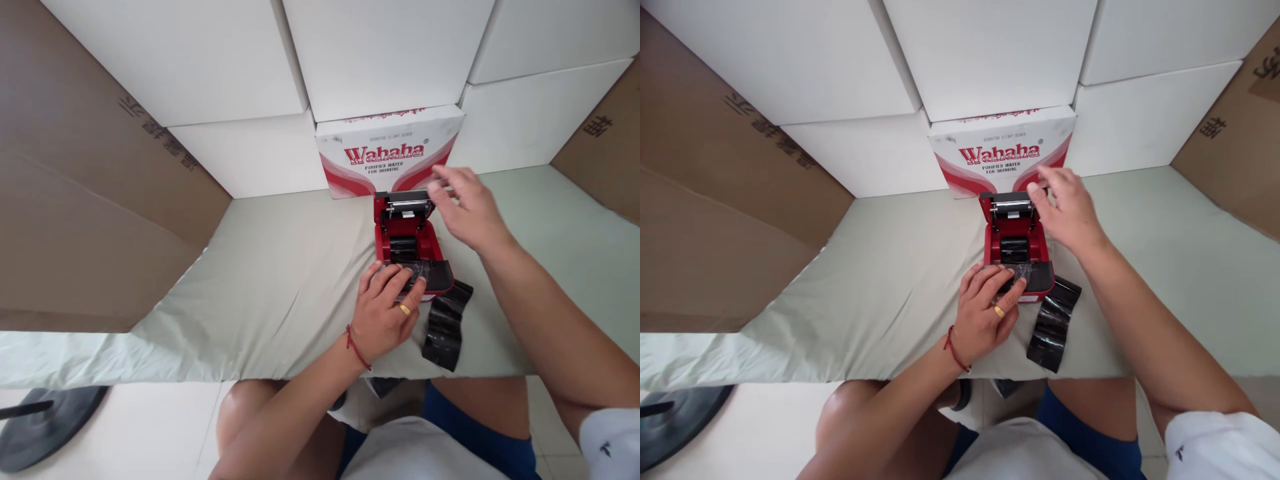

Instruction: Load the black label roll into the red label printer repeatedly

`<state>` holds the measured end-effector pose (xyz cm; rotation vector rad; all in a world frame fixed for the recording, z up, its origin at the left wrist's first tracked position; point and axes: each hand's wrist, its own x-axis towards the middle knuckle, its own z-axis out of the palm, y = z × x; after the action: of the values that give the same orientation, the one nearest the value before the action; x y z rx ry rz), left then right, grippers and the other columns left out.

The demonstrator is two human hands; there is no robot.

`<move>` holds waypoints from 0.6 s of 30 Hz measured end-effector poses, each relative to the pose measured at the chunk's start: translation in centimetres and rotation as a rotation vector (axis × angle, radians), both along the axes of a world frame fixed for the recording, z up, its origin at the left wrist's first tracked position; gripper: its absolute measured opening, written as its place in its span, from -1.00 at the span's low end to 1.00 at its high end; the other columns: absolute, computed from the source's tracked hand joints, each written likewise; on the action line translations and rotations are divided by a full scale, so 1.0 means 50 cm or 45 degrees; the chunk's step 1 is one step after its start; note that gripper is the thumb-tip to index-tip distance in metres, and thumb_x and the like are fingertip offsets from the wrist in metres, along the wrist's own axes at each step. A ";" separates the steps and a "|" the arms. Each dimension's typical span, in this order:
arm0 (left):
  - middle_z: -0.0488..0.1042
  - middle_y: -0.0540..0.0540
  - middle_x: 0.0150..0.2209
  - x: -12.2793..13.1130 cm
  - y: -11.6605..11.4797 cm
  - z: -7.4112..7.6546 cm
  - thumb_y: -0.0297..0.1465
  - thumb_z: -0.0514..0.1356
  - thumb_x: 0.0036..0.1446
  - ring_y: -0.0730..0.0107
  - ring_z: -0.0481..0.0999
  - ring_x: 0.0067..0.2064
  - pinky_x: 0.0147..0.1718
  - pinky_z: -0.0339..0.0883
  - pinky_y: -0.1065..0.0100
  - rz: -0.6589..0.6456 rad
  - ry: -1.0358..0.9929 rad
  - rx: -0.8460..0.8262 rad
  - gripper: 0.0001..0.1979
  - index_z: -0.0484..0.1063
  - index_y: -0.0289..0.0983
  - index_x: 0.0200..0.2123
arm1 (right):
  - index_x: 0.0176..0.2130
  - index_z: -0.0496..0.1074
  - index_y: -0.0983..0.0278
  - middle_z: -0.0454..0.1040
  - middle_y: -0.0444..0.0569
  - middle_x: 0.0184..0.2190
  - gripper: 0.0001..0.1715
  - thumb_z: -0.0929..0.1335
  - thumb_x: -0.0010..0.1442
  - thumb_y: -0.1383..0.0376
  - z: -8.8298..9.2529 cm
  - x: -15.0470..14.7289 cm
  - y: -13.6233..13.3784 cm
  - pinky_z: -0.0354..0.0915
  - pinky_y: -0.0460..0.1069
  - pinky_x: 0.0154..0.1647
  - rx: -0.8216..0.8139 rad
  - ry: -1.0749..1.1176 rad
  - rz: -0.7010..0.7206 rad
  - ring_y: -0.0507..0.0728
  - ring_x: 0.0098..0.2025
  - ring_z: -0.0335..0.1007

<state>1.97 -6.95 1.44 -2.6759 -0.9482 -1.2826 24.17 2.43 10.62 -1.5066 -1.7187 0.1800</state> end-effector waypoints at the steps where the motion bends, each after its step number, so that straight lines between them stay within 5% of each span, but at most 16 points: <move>1: 0.66 -0.18 0.15 0.002 -0.002 -0.001 -0.40 0.21 0.34 0.08 0.58 0.24 0.43 0.21 -0.06 -0.016 -0.001 -0.028 -0.52 0.47 -0.06 0.30 | 0.26 0.55 0.19 0.58 0.19 0.25 -0.40 0.28 0.45 -0.04 -0.008 -0.001 0.005 0.44 0.29 0.27 -0.043 0.011 0.053 0.37 0.22 0.55; 7: 0.62 -0.19 0.21 0.004 -0.008 -0.005 -0.42 0.20 0.35 0.07 0.55 0.28 0.45 0.20 -0.08 -0.062 0.013 -0.132 -0.46 0.43 -0.01 0.36 | 0.09 0.65 0.00 0.68 -0.05 0.15 -0.48 0.21 0.54 -0.08 -0.033 -0.004 -0.069 0.39 0.24 0.39 -0.055 0.119 0.211 0.27 0.25 0.56; 12: 0.62 -0.18 0.19 0.004 -0.010 -0.006 -0.43 0.21 0.34 0.07 0.56 0.26 0.42 0.23 -0.07 -0.043 0.014 -0.113 -0.43 0.40 0.00 0.38 | 0.09 0.69 0.07 0.70 0.00 0.15 -0.45 0.19 0.57 -0.01 -0.092 0.025 -0.131 0.26 0.36 0.51 0.021 0.139 0.446 0.28 0.35 0.52; 18: 0.65 -0.17 0.14 -0.002 -0.010 0.013 -0.44 0.19 0.36 0.15 0.61 0.22 0.37 0.29 0.00 -0.021 -0.109 -0.087 -0.37 0.27 -0.01 0.45 | 0.13 0.67 0.08 0.67 0.00 0.19 -0.55 0.23 0.59 0.15 -0.139 0.039 -0.141 0.27 0.34 0.50 0.057 0.091 0.543 0.23 0.35 0.53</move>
<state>1.86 -7.45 2.09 -2.7046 -0.9988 -1.4035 26.13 -4.60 3.69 -1.0716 -1.9530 0.4081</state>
